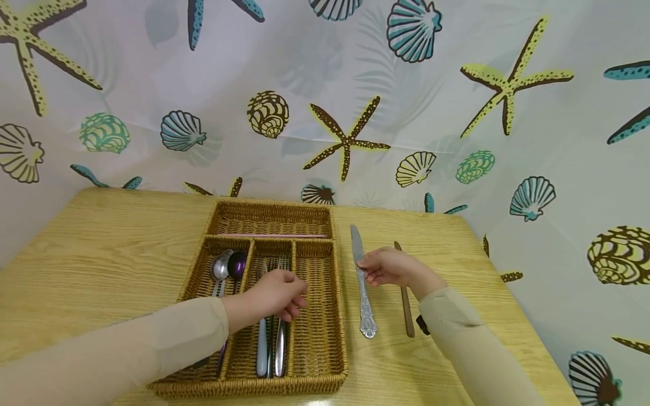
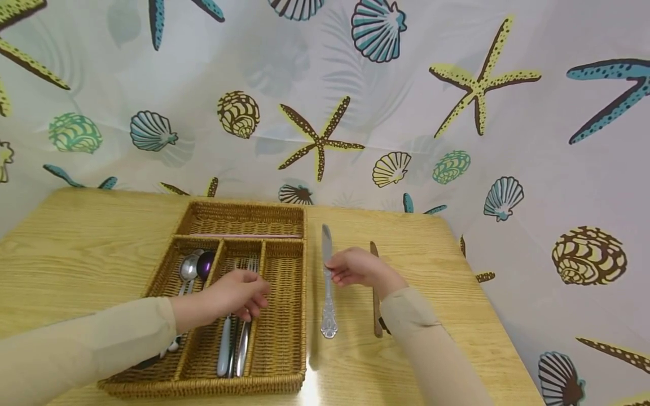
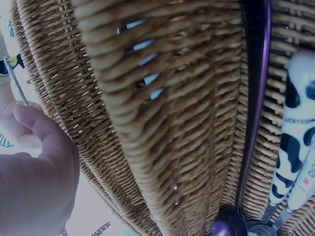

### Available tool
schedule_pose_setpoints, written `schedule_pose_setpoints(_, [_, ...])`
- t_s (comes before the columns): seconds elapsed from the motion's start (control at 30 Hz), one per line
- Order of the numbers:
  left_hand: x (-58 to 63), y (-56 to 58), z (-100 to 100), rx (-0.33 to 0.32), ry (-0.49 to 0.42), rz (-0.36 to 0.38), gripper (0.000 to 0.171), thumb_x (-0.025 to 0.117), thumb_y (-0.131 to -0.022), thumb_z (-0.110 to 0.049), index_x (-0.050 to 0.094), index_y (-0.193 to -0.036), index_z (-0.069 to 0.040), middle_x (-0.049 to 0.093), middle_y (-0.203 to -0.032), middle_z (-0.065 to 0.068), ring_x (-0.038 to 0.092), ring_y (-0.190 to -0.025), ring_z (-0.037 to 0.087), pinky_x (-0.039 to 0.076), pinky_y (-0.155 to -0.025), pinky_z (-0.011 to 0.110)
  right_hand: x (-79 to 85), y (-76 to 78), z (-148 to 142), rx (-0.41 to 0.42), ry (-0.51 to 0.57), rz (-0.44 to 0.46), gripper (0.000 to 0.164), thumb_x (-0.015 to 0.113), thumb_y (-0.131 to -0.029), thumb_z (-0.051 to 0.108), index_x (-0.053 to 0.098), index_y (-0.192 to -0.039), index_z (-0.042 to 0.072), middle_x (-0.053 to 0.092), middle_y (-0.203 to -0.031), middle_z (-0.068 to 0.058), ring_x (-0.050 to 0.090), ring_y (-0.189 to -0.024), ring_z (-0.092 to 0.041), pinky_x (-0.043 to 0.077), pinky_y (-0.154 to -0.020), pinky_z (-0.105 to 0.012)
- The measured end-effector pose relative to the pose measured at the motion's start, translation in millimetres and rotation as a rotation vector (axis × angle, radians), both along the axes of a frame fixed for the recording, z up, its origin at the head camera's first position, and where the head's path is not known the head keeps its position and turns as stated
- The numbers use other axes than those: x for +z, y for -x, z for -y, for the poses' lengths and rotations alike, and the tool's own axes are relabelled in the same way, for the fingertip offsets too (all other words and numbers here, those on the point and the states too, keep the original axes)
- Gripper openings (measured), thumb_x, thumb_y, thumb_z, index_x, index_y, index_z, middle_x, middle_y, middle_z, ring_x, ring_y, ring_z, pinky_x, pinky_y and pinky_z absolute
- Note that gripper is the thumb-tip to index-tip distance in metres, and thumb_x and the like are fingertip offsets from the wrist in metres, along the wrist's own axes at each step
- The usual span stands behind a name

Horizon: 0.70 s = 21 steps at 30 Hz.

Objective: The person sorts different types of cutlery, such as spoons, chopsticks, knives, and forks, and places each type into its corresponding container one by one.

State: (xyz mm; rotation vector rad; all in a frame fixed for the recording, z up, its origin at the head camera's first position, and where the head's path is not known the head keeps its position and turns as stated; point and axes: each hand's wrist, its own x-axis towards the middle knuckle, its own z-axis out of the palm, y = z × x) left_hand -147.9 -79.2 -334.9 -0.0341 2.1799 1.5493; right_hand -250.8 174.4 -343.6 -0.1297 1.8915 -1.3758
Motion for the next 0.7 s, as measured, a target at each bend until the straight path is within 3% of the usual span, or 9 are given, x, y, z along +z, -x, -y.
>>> schedule_pose_setpoints(0.7, [-1.5, -1.7, -8.7, 0.005, 0.004, 0.004, 0.024, 0.047, -0.093, -0.014, 0.06, -0.1, 0.005, 0.062, -0.08, 0.01, 0.055, -0.058, 0.011, 0.052, -0.053, 0.024, 10.8, -17.9, 45.0, 0.021, 0.046, -0.029, 0.023, 0.045, -0.096, 0.01, 0.056, -0.076, 0.013, 0.054, -0.063, 0.004, 0.053, -0.056, -0.005, 0.048, -0.057, -0.019])
